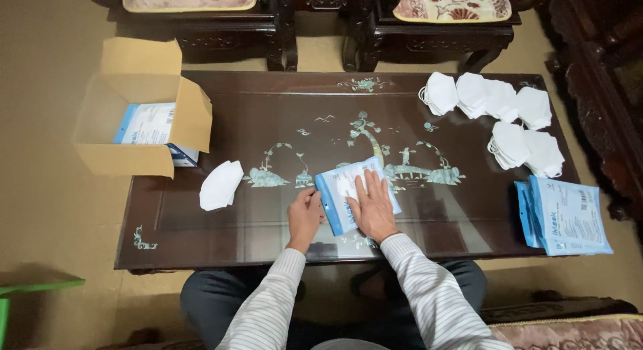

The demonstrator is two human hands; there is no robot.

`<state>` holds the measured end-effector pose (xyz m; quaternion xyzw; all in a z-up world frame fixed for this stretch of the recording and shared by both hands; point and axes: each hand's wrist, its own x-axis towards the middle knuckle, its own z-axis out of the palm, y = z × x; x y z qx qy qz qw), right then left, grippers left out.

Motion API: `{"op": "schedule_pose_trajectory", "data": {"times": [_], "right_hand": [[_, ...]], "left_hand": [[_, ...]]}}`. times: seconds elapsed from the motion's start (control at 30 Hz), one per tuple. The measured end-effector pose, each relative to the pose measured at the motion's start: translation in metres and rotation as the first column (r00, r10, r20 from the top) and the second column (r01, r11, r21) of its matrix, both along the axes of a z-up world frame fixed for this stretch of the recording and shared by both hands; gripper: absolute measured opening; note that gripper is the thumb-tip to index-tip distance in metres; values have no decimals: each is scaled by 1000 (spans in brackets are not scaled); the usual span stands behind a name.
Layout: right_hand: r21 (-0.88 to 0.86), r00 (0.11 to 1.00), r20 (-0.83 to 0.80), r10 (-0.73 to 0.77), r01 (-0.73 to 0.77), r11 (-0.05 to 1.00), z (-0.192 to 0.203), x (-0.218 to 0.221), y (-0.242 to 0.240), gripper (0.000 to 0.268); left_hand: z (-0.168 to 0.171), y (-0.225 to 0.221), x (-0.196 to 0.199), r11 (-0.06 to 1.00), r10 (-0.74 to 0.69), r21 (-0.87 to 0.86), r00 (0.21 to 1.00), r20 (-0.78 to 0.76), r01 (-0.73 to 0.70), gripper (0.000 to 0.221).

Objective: Manually packaging individual face masks into blue protective pouches at a table.

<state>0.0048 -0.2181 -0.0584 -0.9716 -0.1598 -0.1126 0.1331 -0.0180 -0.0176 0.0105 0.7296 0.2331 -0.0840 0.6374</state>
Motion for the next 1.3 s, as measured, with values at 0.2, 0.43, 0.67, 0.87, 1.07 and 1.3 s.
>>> {"op": "schedule_pose_trajectory", "data": {"times": [0.2, 0.43, 0.67, 0.87, 1.07, 1.3], "right_hand": [[-52, 986, 168, -26, 35, 998, -9, 11, -59, 56], [-105, 952, 269, -146, 180, 978, -32, 24, -151, 54], [0, 984, 112, -140, 141, 990, 1, 9, -142, 51], [21, 982, 65, -180, 179, 984, 3, 7, -140, 52], [38, 981, 57, -187, 185, 982, 1, 7, -141, 52], [46, 959, 111, -262, 259, 965, -16, 7, -142, 53]], "left_hand": [[-31, -3, 4, 994, 70, -82, 997, 19, -69, 39], [-75, 20, 14, 972, 136, -203, 988, 73, -119, 39], [-70, 170, 14, 669, 156, 569, 839, 522, -479, 25], [-74, 225, 9, 605, 146, 762, 973, 180, -232, 60], [-59, 216, 5, 603, 174, 747, 960, 218, -279, 54], [-74, 216, 2, 552, 118, 785, 959, 258, -279, 37]]}}
